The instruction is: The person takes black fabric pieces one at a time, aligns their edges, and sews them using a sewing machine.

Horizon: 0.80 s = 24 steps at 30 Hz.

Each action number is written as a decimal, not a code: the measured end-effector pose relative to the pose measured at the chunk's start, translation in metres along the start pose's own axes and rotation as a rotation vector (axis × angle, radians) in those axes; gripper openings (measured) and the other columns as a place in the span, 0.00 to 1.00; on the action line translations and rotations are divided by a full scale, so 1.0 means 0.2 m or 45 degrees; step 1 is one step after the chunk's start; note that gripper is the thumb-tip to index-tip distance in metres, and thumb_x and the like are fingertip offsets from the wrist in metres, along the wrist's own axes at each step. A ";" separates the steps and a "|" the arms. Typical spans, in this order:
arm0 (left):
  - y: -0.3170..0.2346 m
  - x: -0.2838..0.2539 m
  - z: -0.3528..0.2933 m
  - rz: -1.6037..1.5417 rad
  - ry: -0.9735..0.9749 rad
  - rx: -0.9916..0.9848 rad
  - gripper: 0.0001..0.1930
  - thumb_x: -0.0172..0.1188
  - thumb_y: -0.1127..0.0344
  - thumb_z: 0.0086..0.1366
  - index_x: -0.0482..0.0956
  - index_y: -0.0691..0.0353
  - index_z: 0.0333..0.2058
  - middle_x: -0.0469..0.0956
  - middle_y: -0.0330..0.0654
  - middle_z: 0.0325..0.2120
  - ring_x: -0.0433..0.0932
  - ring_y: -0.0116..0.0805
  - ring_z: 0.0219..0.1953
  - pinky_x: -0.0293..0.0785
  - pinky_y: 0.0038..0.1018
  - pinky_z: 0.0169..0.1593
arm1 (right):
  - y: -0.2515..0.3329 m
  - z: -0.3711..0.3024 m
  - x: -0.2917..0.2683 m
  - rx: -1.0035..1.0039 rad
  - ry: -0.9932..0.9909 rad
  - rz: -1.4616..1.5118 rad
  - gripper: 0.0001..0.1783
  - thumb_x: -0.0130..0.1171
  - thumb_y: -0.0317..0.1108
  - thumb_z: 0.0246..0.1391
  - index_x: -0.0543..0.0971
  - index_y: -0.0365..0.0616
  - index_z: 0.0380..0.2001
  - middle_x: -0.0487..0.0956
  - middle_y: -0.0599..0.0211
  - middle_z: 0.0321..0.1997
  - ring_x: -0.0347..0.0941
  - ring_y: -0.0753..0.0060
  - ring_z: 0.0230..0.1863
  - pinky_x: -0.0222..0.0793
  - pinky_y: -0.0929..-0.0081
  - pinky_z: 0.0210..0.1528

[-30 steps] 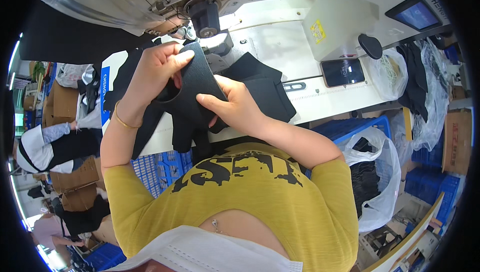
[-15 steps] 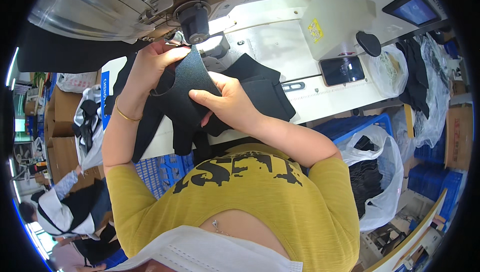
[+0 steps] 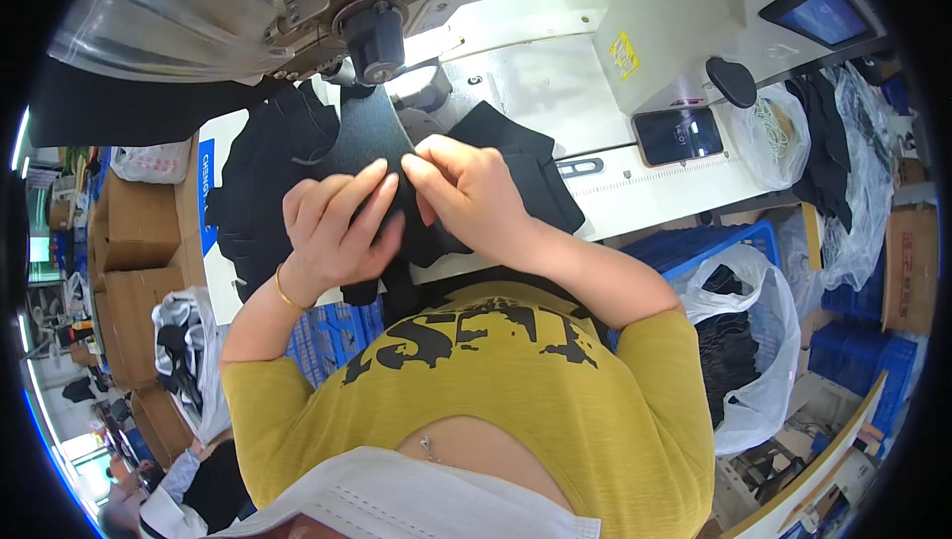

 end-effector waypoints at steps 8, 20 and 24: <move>0.16 0.08 0.01 0.157 -0.074 0.071 0.17 0.63 0.68 0.54 0.84 0.54 0.44 0.81 0.32 0.46 0.73 0.29 0.39 0.68 0.27 0.42 | 0.04 0.15 0.02 -0.070 0.002 0.079 0.15 0.52 0.38 0.65 0.76 0.40 0.27 0.75 0.71 0.14 0.66 0.84 0.12 0.60 0.82 0.17; 0.35 0.15 0.10 0.170 -0.062 0.067 0.19 0.60 0.69 0.50 0.84 0.54 0.44 0.81 0.31 0.42 0.75 0.30 0.41 0.67 0.28 0.41 | -0.01 0.12 0.01 0.008 0.032 0.154 0.11 0.53 0.35 0.64 0.78 0.40 0.31 0.77 0.71 0.16 0.65 0.87 0.13 0.59 0.83 0.18; 0.37 0.18 0.11 0.115 -0.065 0.037 0.21 0.61 0.76 0.48 0.84 0.54 0.44 0.81 0.32 0.42 0.76 0.34 0.40 0.67 0.30 0.42 | -0.03 0.08 -0.07 0.030 -0.014 0.022 0.11 0.52 0.35 0.64 0.79 0.40 0.32 0.77 0.73 0.16 0.64 0.88 0.13 0.59 0.85 0.18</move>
Point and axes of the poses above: each hand's wrist, its own z-axis towards the middle knuckle, its own x-axis out of the palm, y = z × x, the point moved 7 cm from there along z, towards the middle knuckle
